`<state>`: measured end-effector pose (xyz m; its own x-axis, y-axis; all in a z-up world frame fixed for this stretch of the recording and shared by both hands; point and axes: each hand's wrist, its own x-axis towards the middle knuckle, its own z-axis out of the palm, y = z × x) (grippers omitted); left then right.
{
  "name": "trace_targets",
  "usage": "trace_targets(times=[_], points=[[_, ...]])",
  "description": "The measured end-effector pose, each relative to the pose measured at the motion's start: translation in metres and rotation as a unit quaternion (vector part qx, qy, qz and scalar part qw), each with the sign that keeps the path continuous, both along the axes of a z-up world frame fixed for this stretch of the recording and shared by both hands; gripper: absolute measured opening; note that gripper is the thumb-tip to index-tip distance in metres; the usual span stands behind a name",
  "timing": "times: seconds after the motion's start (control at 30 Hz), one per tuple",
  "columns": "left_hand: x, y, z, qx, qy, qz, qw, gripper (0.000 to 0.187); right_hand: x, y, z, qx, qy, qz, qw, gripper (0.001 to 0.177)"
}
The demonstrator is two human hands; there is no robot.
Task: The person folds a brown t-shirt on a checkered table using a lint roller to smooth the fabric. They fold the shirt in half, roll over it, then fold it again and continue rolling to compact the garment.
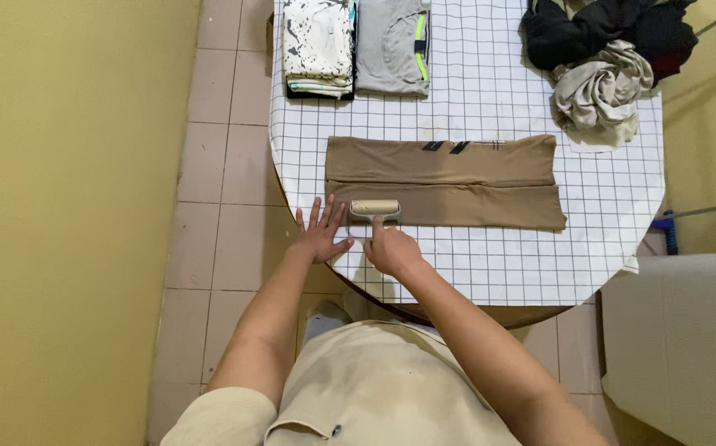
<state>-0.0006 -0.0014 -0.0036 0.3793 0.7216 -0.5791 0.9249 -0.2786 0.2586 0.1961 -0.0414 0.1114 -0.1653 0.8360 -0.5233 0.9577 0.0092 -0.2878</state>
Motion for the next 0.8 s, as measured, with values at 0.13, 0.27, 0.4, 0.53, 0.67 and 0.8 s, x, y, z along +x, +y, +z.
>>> trace_targets(times=[0.13,0.27,0.4,0.53,0.67,0.8], points=[[0.002,-0.004,-0.013,0.038,0.007,0.018,0.999,0.096,0.000,-0.002,0.003,-0.006,-0.006,0.006,1.000,0.073],[0.015,-0.033,-0.022,0.207,-0.063,0.114,0.970,0.077,0.004,-0.008,-0.004,-0.112,0.073,-0.059,0.989,0.085],[0.041,-0.072,0.007,0.093,-0.286,0.272,0.914,0.069,0.019,-0.015,-0.013,-0.117,0.208,-0.111,0.965,0.085],[0.061,-0.087,0.057,-0.019,-0.300,0.288,0.909,0.083,0.040,-0.020,-0.022,-0.212,0.358,-0.205,0.886,0.083],[0.073,-0.086,0.091,0.046,-0.265,0.253,0.929,0.082,0.059,-0.012,-0.034,-0.038,0.212,-0.157,0.964,0.080],[0.070,-0.090,0.089,0.010,-0.195,0.336,0.921,0.069,0.079,0.010,-0.062,0.149,0.141,-0.060,0.977,0.062]])
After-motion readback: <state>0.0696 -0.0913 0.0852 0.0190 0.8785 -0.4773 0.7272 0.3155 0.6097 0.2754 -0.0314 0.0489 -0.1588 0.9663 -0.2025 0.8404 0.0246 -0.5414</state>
